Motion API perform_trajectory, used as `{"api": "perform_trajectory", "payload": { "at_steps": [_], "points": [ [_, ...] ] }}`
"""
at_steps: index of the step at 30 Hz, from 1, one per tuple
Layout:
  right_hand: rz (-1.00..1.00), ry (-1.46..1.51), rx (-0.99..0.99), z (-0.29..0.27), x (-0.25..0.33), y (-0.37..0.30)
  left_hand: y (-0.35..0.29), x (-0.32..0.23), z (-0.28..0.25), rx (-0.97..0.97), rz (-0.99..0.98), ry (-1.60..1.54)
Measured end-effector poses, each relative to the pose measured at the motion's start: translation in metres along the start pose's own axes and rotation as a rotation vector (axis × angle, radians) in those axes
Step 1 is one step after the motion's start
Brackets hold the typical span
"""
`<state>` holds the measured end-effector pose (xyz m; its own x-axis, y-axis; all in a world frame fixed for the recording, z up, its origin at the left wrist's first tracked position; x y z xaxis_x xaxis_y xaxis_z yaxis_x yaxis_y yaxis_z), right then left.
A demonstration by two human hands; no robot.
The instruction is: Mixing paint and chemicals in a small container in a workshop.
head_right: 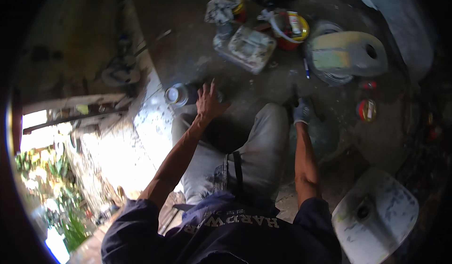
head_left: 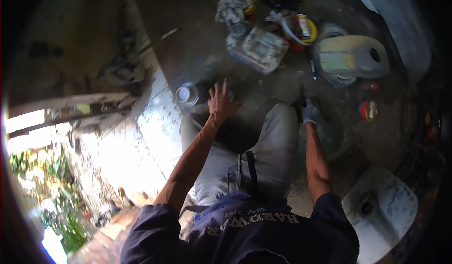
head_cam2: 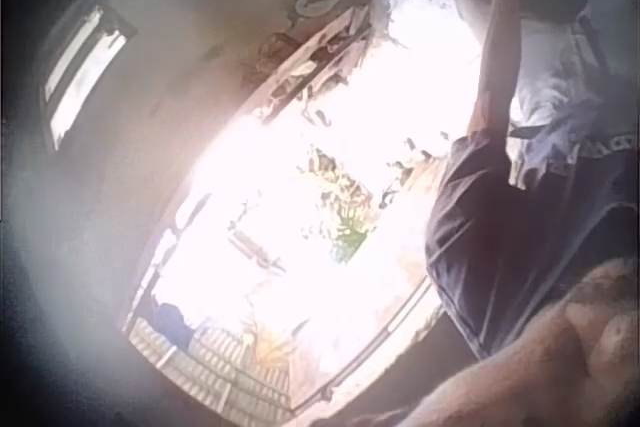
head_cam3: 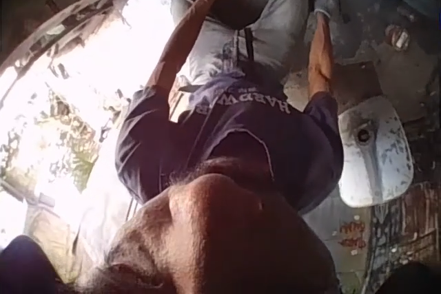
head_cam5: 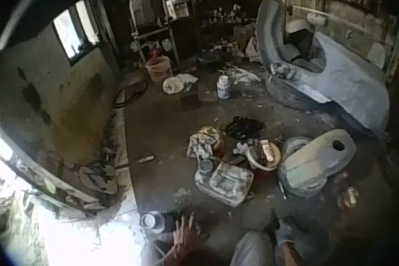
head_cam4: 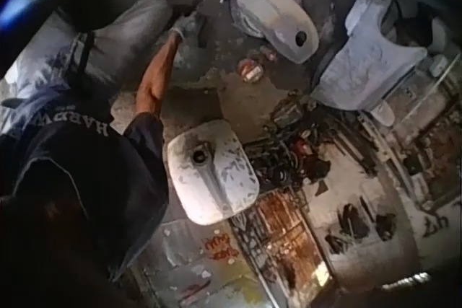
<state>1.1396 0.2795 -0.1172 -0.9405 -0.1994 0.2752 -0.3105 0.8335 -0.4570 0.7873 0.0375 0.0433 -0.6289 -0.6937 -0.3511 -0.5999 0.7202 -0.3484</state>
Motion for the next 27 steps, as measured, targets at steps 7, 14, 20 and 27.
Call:
{"api": "perform_trajectory", "payload": {
  "at_steps": [7,14,20,27],
  "points": [
    [0.01,-0.143,0.125,-0.005,0.007,0.019,-0.046,0.05,-0.086,-0.496,-0.019,0.055],
    [0.01,-0.158,0.003,-0.026,0.023,-0.004,-0.026,0.159,-0.083,-0.409,-0.108,-0.263],
    [-0.069,0.086,-0.234,-0.069,-0.014,-0.091,-0.059,0.137,-0.094,-0.627,-0.075,-0.256],
    [0.067,0.237,-0.056,-0.06,-0.085,-0.196,-0.143,0.064,-0.059,-0.523,0.027,-0.396]
  ]
}}
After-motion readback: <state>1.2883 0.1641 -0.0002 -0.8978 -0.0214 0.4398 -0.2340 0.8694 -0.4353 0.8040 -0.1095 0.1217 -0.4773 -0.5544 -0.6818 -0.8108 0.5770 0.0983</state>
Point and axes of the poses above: each hand's wrist, its own y-axis towards the middle knuckle, its own z-axis out of the palm, x = y × z, the point moved 8 cm from there along y, towards the middle knuckle, and after that the axes turned 9 degrees about x, right-handed, at the moved point
